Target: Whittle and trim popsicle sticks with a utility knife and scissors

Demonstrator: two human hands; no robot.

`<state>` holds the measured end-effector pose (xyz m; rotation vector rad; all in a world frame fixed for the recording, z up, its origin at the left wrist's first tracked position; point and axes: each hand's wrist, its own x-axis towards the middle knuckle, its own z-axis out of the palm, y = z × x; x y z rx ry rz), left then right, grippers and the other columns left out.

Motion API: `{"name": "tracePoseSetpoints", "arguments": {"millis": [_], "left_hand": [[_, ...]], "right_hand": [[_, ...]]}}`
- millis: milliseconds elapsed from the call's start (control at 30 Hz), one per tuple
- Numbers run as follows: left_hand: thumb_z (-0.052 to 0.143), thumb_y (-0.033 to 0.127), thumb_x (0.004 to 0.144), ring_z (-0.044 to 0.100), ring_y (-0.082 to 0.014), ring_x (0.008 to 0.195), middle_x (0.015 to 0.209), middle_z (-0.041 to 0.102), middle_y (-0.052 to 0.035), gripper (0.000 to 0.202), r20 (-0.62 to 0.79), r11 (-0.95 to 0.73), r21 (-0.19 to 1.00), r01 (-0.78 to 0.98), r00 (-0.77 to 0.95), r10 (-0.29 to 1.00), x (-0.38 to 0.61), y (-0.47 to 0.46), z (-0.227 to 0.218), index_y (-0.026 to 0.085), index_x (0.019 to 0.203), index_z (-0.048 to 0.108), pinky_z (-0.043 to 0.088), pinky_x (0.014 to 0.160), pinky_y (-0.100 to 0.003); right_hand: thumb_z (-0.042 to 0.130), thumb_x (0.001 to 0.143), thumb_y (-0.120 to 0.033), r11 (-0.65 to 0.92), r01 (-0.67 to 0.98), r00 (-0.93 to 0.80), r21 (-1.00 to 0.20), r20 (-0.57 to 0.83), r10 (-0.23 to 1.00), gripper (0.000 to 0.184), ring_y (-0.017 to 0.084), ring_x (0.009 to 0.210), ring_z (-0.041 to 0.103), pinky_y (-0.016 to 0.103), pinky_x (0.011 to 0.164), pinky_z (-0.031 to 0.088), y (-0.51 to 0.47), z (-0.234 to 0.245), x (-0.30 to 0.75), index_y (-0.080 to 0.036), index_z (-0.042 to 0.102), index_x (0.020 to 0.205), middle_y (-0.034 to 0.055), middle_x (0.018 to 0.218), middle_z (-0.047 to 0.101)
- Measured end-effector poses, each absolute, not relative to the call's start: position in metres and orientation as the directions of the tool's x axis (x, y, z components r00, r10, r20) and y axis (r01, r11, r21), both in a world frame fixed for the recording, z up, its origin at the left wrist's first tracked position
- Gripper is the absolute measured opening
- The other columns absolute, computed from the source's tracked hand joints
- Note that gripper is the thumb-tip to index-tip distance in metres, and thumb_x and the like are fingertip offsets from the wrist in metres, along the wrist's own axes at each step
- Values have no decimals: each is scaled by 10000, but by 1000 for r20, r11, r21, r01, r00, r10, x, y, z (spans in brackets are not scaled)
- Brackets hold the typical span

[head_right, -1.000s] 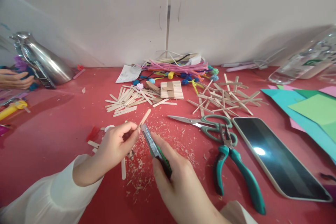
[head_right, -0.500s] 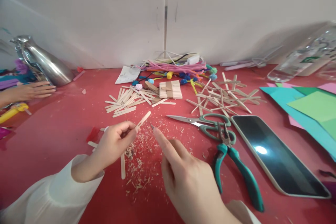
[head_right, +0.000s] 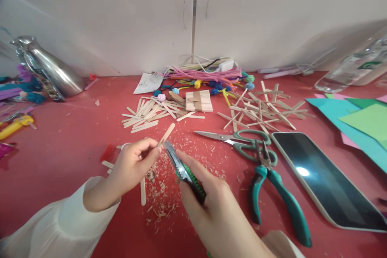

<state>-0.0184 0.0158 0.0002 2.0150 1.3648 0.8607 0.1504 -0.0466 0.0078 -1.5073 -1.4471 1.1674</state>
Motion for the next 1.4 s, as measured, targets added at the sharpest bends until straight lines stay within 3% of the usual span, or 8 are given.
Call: {"name": "tracePoseSetpoints", "arguments": {"millis": [500,667,800,967,1067,1233,1300,1400], "left_hand": [[444,258,855,345,-61,429,475,365,69,252,284,-426,613,665,317,905,-17,14,0,169,621,461,288,451,-203],[407,272,873,353,-72,429,466,368,66,262,227,-419,578,700,355,907,-19,15,-3,176,636,463,278,447,-212],[384,275,882,335,-75,433,473,333,66,281,222,-433,549,715,374,900,-20,15,-6,179,625,441,259,452,-224],[377,242,876,322,-73,448,485,326,63,275,207,-437,518,736,388,898,-20,14,-7,175,611,414,231,458,-225],[386,229,862,314,-69,445,480,324,64,265,175,-414,519,748,381,908,-19,15,-7,171,604,407,218,453,-217],[436,237,822,307,-67,454,489,340,61,216,133,-298,639,709,279,951,-22,21,-2,167,619,458,241,444,-201],[452,270,820,300,-65,454,499,337,61,215,72,-201,761,617,226,971,-24,22,1,165,635,482,256,435,-194],[465,305,817,303,-65,457,519,358,53,211,-48,-103,876,471,297,954,-24,20,4,159,690,548,268,421,-193]], "right_hand": [[458,798,-299,-217,293,-70,-931,-247,966,529,77,350,339,171,306,317,-47,15,150,-189,429,1315,-97,430,372],[459,801,-241,1,439,-154,-899,-74,985,488,98,512,540,190,463,471,-43,7,156,-218,465,1288,-14,715,640],[427,804,-181,140,530,-207,-836,32,978,480,153,743,647,259,679,530,-43,-1,158,-199,471,1282,47,927,686],[389,785,-134,218,646,-225,-732,90,970,546,179,707,669,309,610,554,-45,-6,156,-220,424,1324,77,1006,679],[364,780,-127,265,692,-235,-672,137,962,551,169,599,660,302,553,552,-45,-9,156,-204,433,1321,84,912,696],[386,781,-160,265,728,-167,-633,210,963,496,176,568,642,283,516,530,-39,-7,165,-203,507,1260,78,802,681],[429,806,-218,188,624,-61,-758,192,979,451,151,555,616,250,485,506,-34,-3,170,-210,482,1253,56,799,660],[522,794,-378,-14,349,116,-937,28,993,458,101,373,480,205,344,407,-25,2,172,-193,433,1204,-49,550,545]]}}
